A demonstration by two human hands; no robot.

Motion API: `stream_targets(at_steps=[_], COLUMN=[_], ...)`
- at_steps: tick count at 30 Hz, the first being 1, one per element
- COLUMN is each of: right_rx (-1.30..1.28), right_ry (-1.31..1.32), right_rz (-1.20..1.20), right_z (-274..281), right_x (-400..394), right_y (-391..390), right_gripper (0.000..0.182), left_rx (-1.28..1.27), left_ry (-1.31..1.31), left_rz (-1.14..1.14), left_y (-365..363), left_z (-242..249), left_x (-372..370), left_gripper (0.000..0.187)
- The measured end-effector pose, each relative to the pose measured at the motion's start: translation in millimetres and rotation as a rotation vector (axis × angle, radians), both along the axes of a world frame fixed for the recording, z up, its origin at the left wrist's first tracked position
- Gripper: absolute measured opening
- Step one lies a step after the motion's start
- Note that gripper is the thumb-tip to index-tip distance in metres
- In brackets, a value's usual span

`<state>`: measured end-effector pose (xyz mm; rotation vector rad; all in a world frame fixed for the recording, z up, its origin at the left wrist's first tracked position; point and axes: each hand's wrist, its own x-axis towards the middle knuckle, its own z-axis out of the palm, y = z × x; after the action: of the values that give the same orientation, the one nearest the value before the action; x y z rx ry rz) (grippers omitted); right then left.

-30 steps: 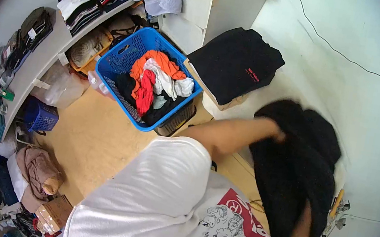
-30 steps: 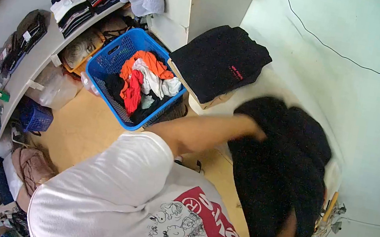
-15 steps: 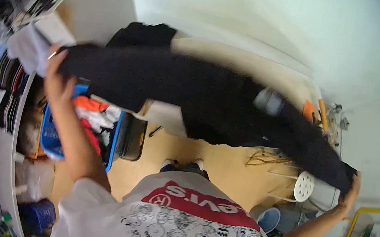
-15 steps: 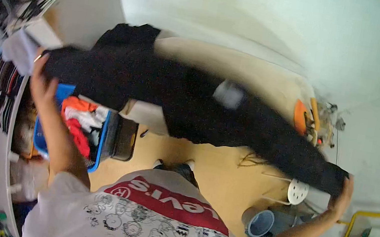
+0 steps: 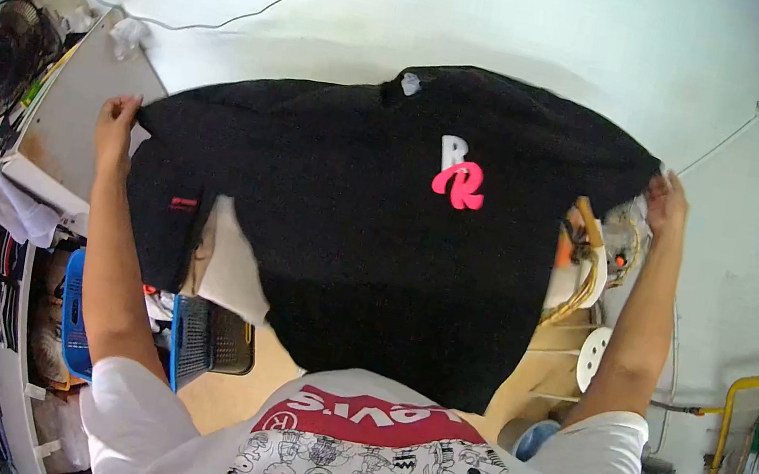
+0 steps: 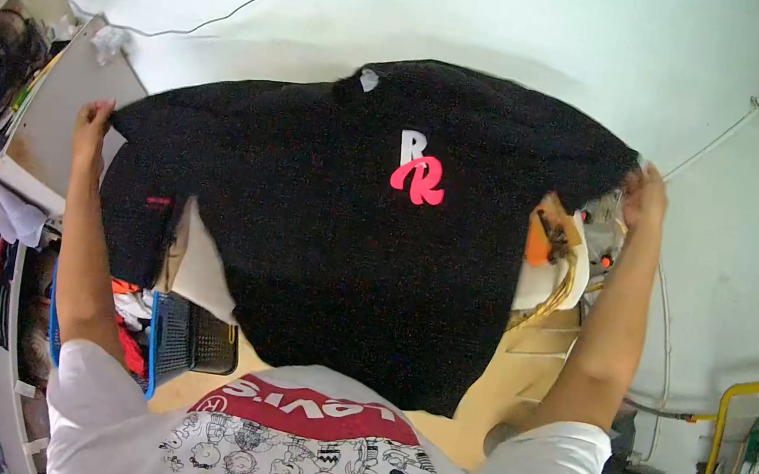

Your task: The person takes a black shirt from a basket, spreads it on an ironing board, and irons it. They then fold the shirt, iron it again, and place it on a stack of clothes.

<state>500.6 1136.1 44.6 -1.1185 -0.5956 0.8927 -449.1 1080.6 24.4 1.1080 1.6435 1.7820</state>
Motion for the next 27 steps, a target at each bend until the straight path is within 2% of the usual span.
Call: stream_targets(at_steps=[2,4,5,6,8,9,11,12,13,14,16,18,19,20,22,26,27], right_rx=[-0.017,-0.126,-0.13,-0.128,0.029,0.021,-0.209,-0.216,-0.241,-0.263,-0.244,-0.415,-0.303,-0.297,-0.463,-0.374,-0.385], right_ry=[-0.139,-0.529,-0.844,-1.16,-1.55,-1.537,-1.295,-1.287,-1.354,-1.421,-1.482,-1.478,-1.51,-1.501,-1.5,-1.534,-1.54], right_rz=[0.004,0.029,0.069,0.117,0.221,0.241,0.376,0.395,0.363,0.329,0.281,0.205,0.14,0.141,0.116,0.012,0.012], right_z=[8,-42,-75,-101,-134,-142,-142,-138,-132,-131,-132,-128,-132,-132,-127,-138,-137], right_x=[-61,-31,-20,-11,-13,-24,-48,-52,-56,-57,-56,-54,-50,-45,-35,-10,-12], right_y=[-10,4,5,0,-21,-30,-41,-41,-41,-40,-36,-35,-32,-33,-36,-33,-37], right_gripper=[0.035,0.037,0.041,0.046,0.05,0.05,0.056,0.056,0.056,0.055,0.054,0.054,0.055,0.055,0.057,0.054,0.055], left_rx=[0.012,-0.015,0.005,-0.081,-0.247,-0.42,-0.423,-0.483,-0.433,-0.379,-0.458,-0.536,-0.605,-0.606,-0.639,-0.631,-0.542], left_ry=[0.195,0.392,0.242,0.277,0.336,0.296,-0.039,0.133,0.125,0.33,0.92,0.92,0.918,0.926,0.827,0.851,0.84], left_rz=[0.136,0.296,0.249,0.21,0.066,0.066,-0.002,-0.106,-0.125,-0.149,-0.324,-0.369,-0.427,-0.42,-0.43,-0.353,-0.328], left_y=[-12,-47,-64,-89,-140,-169,-208,-221,-219,-217,-206,-208,-211,-216,-229,-271,-285], left_z=[-21,-36,-64,-77,-148,-194,-202,-208,-189,-181,-146,-147,-145,-142,-137,-128,-135], left_x=[19,74,92,125,143,143,231,253,297,319,334,328,325,323,320,318,314], left_gripper=[0.029,0.033,0.035,0.031,0.017,0.014,0.024,0.034,0.041,0.053,0.058,0.054,0.051,0.051,0.04,0.037,0.036])
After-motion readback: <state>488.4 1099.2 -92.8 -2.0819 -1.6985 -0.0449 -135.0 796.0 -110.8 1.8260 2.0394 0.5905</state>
